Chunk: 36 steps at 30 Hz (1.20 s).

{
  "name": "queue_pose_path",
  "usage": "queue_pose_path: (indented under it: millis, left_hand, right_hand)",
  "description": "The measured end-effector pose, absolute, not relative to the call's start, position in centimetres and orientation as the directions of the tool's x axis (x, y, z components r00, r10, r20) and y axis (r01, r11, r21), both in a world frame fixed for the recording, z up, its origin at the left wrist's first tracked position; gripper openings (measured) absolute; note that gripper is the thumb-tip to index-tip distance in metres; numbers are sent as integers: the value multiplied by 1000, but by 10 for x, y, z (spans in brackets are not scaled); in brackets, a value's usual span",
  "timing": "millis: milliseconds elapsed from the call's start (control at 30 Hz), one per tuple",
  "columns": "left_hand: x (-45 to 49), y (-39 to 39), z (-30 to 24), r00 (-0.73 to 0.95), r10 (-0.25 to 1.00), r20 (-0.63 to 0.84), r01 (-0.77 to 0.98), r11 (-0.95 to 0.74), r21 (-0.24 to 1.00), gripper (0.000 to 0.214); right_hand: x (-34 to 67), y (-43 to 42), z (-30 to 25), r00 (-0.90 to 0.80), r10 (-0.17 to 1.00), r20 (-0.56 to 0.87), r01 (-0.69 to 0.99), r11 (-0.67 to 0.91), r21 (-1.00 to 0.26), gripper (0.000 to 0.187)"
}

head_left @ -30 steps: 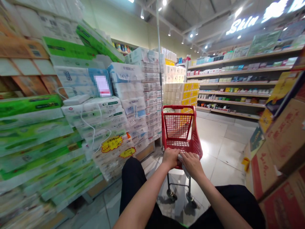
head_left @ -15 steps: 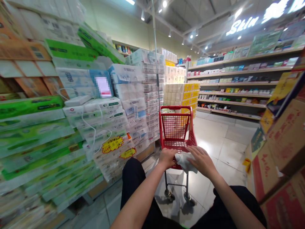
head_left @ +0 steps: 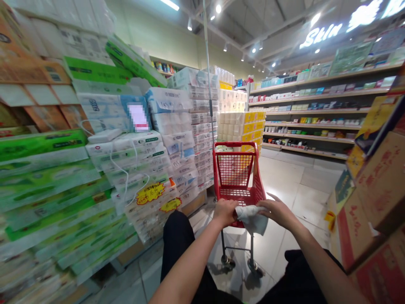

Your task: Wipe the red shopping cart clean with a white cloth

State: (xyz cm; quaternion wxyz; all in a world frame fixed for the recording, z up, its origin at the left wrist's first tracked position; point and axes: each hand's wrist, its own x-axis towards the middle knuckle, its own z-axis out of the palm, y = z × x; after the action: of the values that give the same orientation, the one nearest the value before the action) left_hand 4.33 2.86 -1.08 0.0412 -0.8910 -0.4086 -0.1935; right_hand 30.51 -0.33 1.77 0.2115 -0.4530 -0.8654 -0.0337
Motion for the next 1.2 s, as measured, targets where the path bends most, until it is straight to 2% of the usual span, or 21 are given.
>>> queue_pose_path:
  millis: [67, 167, 233, 300, 367, 433, 500, 600, 733, 833, 1100, 1200]
  left_hand:
    - [43, 28, -10, 596, 716, 363, 746, -661, 78, 37]
    - [43, 28, -8, 594, 726, 347, 760, -648, 57, 44]
    - [44, 28, -7, 594, 725, 349, 764, -644, 37, 49]
    - [44, 28, -6, 601, 720, 348, 762, -647, 23, 51]
    - [44, 29, -7, 604, 720, 340, 762, -647, 16, 48]
    - [45, 29, -8, 600, 721, 346, 765, -644, 15, 48]
    - [44, 30, -9, 596, 717, 363, 763, -646, 24, 47]
    - [44, 30, -10, 594, 712, 374, 752, -657, 56, 41]
    - [43, 29, -10, 591, 716, 371, 749, -658, 76, 39]
    - [43, 28, -8, 584, 732, 352, 760, -645, 82, 40]
    - [38, 31, -9, 626, 702, 339, 727, -683, 70, 33]
    - [35, 34, -11, 638, 680, 360, 709, -702, 70, 33]
  right_hand:
    - [305, -1, 26, -420, 798, 432, 838, 524, -152, 23]
    - [309, -1, 46, -166, 812, 560, 917, 335, -214, 28]
    - [310, -3, 63, 21, 742, 671, 949, 195, -246, 27]
    - [306, -8, 78, 100, 640, 762, 968, 114, -223, 23]
    - [294, -14, 83, 40, 597, 801, 982, 123, -141, 18]
    - [274, -22, 74, -98, 628, 772, 978, 205, -44, 15]
    - [251, -28, 55, -239, 692, 681, 949, 314, 15, 16]
    - [227, -34, 22, -392, 763, 514, 887, 462, -11, 20]
    - [226, -28, 4, -377, 784, 492, 878, 472, -80, 30]
    - [235, -18, -2, -451, 737, 504, 855, 519, 6, 38]
    - [294, -5, -1, -540, 675, 504, 807, 586, 80, 28]
    - [311, -8, 4, -520, 672, 527, 820, 565, 89, 27]
